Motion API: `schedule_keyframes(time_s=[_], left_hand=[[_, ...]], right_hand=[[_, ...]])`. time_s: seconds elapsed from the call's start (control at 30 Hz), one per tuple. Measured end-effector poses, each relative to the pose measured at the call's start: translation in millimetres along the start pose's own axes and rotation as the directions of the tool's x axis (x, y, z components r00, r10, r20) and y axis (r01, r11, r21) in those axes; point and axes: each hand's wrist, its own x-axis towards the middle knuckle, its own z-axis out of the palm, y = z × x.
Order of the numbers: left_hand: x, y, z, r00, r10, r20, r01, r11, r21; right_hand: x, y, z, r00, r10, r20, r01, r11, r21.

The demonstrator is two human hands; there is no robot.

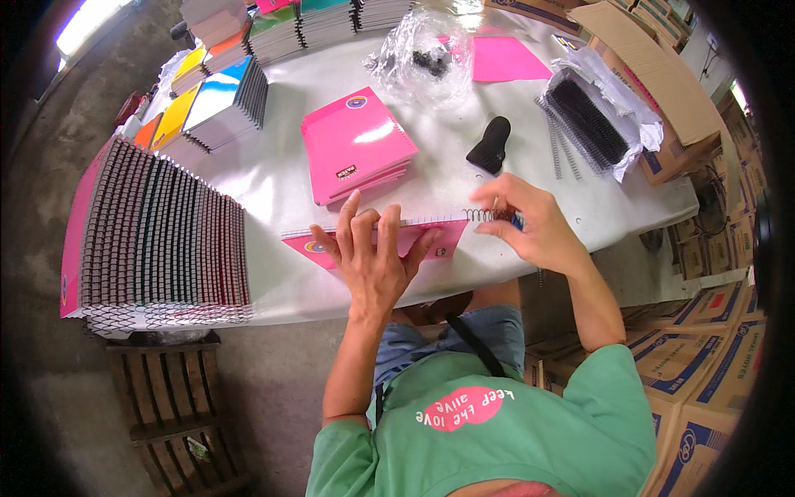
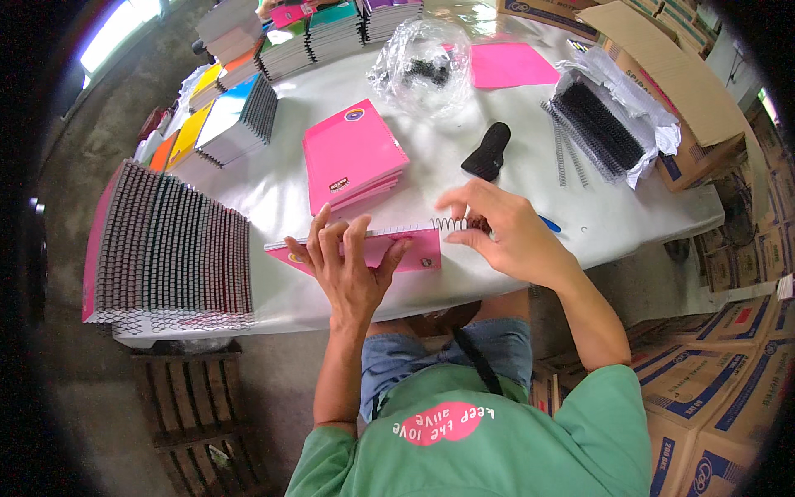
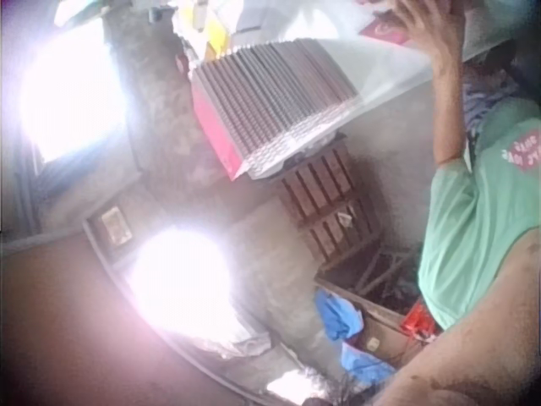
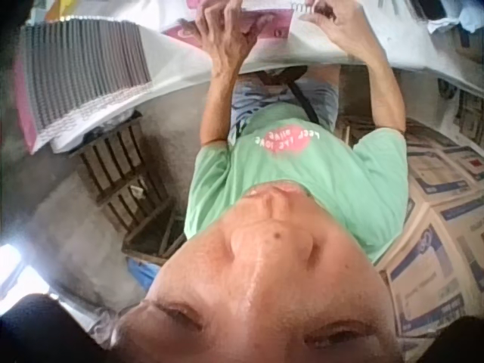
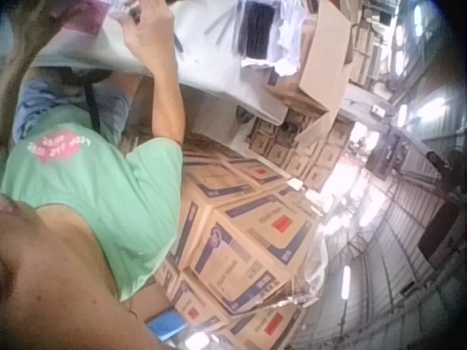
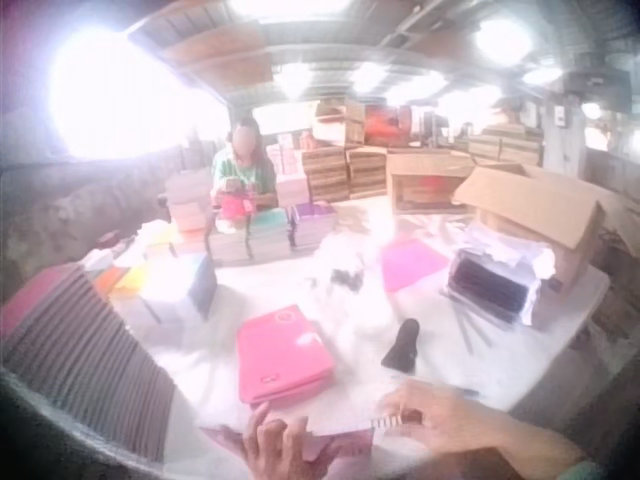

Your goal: The person binds pink notebooks by inserting a spiral wire into the punched edges by hand, using a small tool to guide the wire, and trimming the ends with pliers.

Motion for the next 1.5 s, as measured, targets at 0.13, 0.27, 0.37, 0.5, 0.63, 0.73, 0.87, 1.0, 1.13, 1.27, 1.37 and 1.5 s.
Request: schedule_keyframes(time_s=[0.13, 0.27, 0.37, 0.5, 0.63, 0.73, 0.87, 1.0, 1.13, 1.27, 1.37, 1.5], left_hand=[[0, 5, 4, 0.999, -0.031, -0.009, 0.030, 0.996, -0.087], [4, -9, -3, 0.999, -0.005, 0.044, 0.014, 0.979, -0.205], [4, -18, -14, 0.999, 0.006, 0.047, 0.009, 0.947, -0.320], [-5, -28, -24, 0.998, 0.035, 0.050, -0.011, 0.909, -0.416], [-14, -23, -22, 0.995, 0.078, 0.066, -0.051, 0.940, -0.336], [-14, -15, -19, 0.996, 0.088, 0.005, -0.084, 0.968, -0.234], [-13, 3, -16, 0.996, -0.082, -0.021, 0.073, 0.959, -0.275], [-4, 3, -20, 0.995, -0.095, 0.014, 0.096, 0.958, -0.270], [-7, 6, -10, 0.994, -0.080, 0.069, 0.097, 0.952, -0.291], [1, 4, -14, 0.996, -0.076, 0.055, 0.090, 0.945, -0.315], [0, 1, -17, 0.996, -0.074, 0.044, 0.084, 0.949, -0.303], [4, 3, -19, 0.996, -0.067, 0.053, 0.080, 0.947, -0.313]], right_hand=[[0, 7, -10, 0.962, 0.145, 0.232, -0.175, 0.978, 0.113], [31, 16, -28, 0.812, 0.248, 0.529, -0.312, 0.950, 0.033], [45, 85, -53, 0.923, 0.075, 0.377, 0.042, 0.955, -0.294], [46, 170, -50, 0.955, 0.210, 0.210, -0.009, 0.727, -0.686], [57, 186, -41, 0.921, 0.207, 0.330, 0.111, 0.673, -0.731], [56, 168, -46, 0.972, 0.169, 0.164, -0.023, 0.760, -0.650], [34, 99, -10, 0.970, 0.242, 0.031, -0.224, 0.829, 0.513], [-3, 12, 25, 0.984, -0.088, 0.157, -0.051, 0.700, 0.712], [-17, 32, 39, 0.986, -0.157, 0.059, 0.025, 0.484, 0.875], [-4, 43, 33, 0.993, -0.059, 0.099, -0.022, 0.747, 0.665], [0, 41, 33, 0.995, -0.103, -0.015, 0.046, 0.302, 0.952], [16, 42, 18, 0.956, -0.082, 0.282, -0.038, 0.918, 0.396]])
